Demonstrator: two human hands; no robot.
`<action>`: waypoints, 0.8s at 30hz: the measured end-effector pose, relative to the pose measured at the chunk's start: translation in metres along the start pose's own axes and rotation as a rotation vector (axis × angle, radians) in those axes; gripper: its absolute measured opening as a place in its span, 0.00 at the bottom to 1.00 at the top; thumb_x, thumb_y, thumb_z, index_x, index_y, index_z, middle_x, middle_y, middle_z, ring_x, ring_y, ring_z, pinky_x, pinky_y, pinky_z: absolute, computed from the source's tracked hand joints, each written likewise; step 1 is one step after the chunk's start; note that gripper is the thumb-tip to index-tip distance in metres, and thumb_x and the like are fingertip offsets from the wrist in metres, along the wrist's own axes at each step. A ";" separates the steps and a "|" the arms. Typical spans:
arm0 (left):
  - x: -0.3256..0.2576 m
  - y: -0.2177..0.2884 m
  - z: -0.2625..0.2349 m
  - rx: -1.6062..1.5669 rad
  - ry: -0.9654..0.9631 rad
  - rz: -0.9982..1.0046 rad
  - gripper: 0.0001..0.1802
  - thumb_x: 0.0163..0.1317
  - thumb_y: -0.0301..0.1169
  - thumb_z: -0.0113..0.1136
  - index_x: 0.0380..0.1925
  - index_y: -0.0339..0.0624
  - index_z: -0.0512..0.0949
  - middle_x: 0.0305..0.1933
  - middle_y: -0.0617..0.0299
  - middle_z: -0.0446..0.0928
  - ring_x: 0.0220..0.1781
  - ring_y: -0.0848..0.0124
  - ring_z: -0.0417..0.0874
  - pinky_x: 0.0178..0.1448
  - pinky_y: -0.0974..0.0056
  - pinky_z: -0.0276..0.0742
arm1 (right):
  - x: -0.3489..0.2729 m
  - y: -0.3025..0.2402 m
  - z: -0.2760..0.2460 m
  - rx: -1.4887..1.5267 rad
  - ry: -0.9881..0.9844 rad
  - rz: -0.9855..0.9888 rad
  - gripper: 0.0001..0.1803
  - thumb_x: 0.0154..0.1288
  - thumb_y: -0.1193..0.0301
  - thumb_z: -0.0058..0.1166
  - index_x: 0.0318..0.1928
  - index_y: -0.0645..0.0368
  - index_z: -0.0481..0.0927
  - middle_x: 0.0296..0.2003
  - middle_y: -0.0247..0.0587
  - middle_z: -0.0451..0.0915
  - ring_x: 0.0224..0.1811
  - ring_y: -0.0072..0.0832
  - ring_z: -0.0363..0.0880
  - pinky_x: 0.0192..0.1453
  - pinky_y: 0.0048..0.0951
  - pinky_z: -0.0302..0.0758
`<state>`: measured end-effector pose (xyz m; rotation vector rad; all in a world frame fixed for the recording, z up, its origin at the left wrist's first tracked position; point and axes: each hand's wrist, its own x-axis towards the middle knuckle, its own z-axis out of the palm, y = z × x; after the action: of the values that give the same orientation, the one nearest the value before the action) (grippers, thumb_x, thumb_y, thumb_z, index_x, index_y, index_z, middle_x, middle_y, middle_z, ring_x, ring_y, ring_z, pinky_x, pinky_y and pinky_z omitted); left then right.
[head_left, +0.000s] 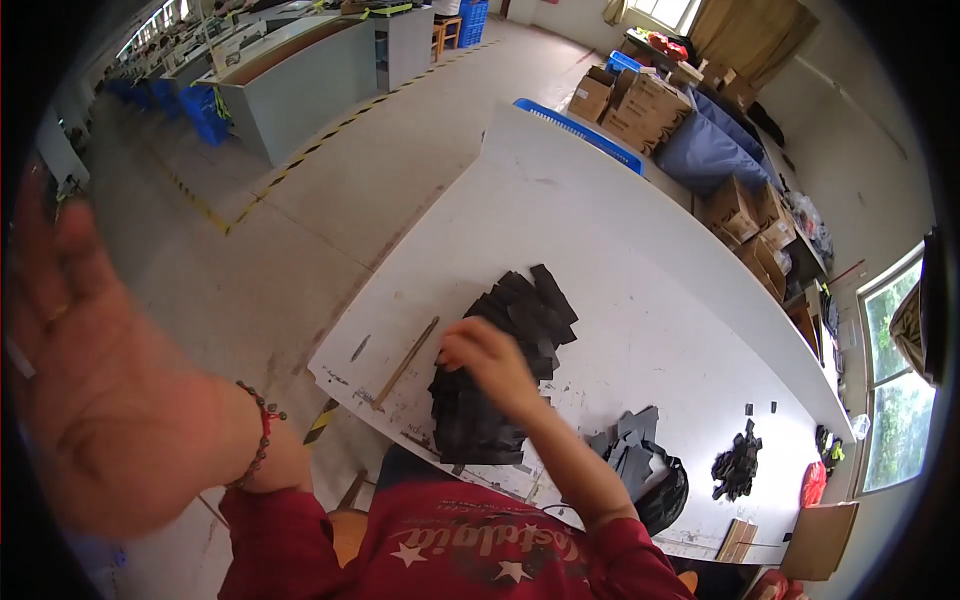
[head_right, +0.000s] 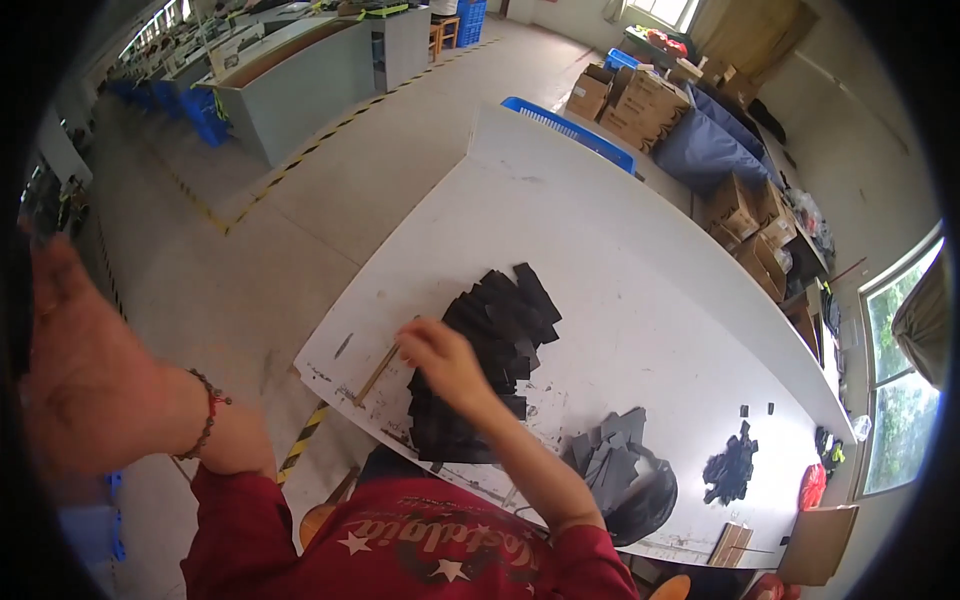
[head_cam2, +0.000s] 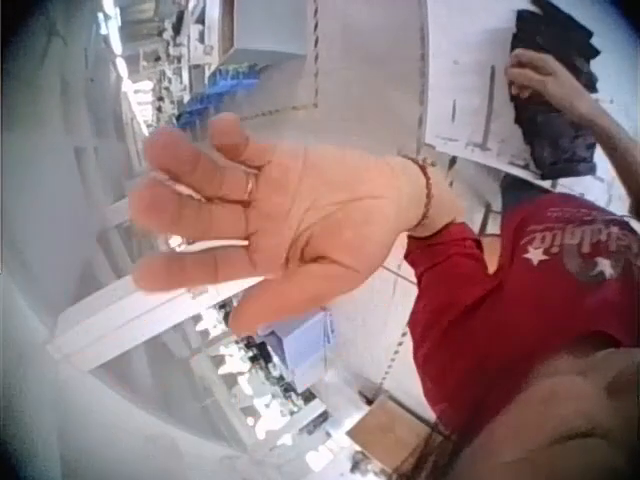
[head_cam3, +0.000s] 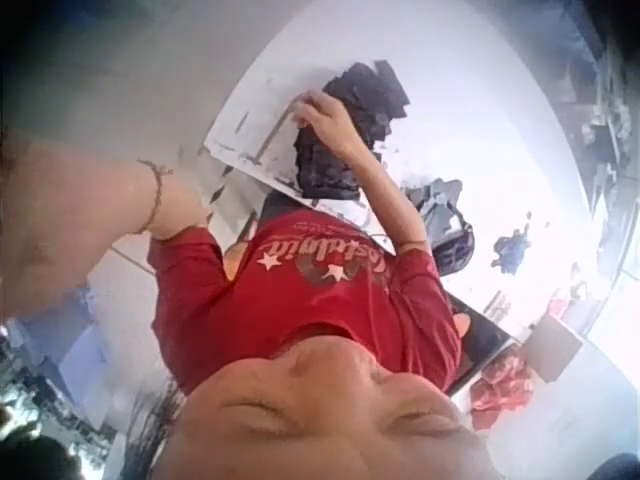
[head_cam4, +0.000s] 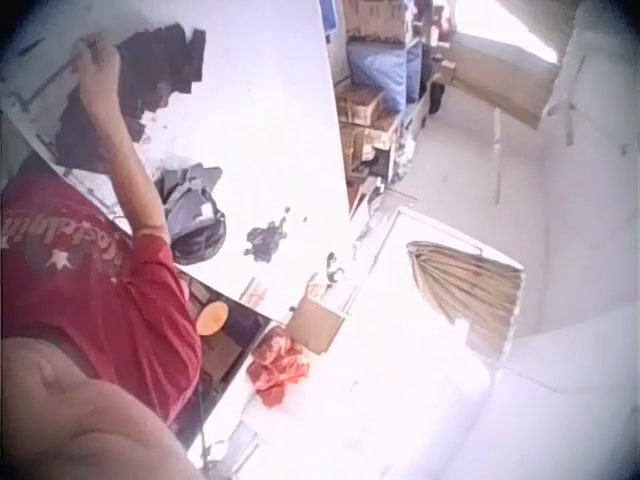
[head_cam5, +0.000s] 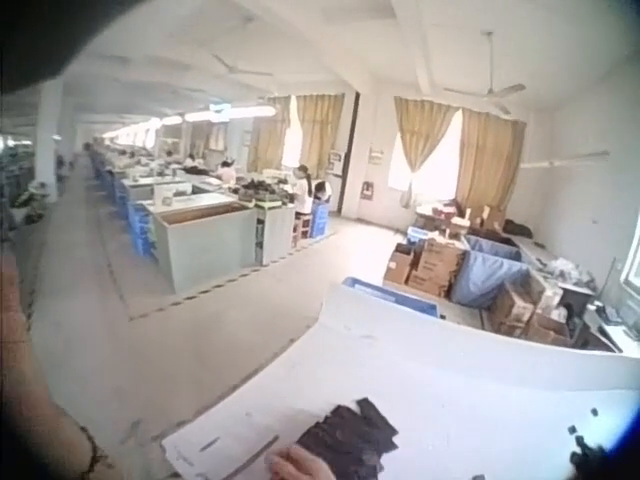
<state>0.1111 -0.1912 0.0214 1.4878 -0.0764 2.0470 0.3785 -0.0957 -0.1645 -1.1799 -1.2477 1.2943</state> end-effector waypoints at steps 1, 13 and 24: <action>0.062 -0.073 -0.012 0.034 -0.021 0.031 0.29 0.73 0.46 0.30 0.59 0.34 0.65 0.55 0.43 0.70 0.58 0.54 0.72 0.60 0.56 0.65 | 0.028 0.063 0.050 -0.104 -0.192 0.119 0.11 0.66 0.70 0.50 0.39 0.68 0.76 0.31 0.41 0.80 0.31 0.25 0.81 0.37 0.27 0.78; -0.117 -0.249 -0.064 0.549 -0.454 -0.885 0.06 0.60 0.21 0.58 0.37 0.35 0.80 0.32 0.58 0.81 0.31 0.73 0.80 0.38 0.70 0.75 | 0.122 0.355 0.143 -0.927 -0.010 0.432 0.14 0.67 0.64 0.48 0.37 0.62 0.80 0.35 0.51 0.82 0.36 0.39 0.85 0.38 0.37 0.82; -0.125 -0.377 -0.009 0.431 -0.756 -0.756 0.07 0.57 0.22 0.62 0.37 0.38 0.80 0.33 0.58 0.81 0.28 0.70 0.79 0.33 0.69 0.74 | 0.069 0.141 0.000 0.511 0.078 0.540 0.13 0.68 0.65 0.50 0.47 0.60 0.74 0.30 0.43 0.79 0.25 0.27 0.81 0.28 0.24 0.77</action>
<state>0.3135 0.0666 -0.2024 2.0640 0.5712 0.8711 0.3708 -0.0304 -0.3072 -1.2040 -0.4907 1.8043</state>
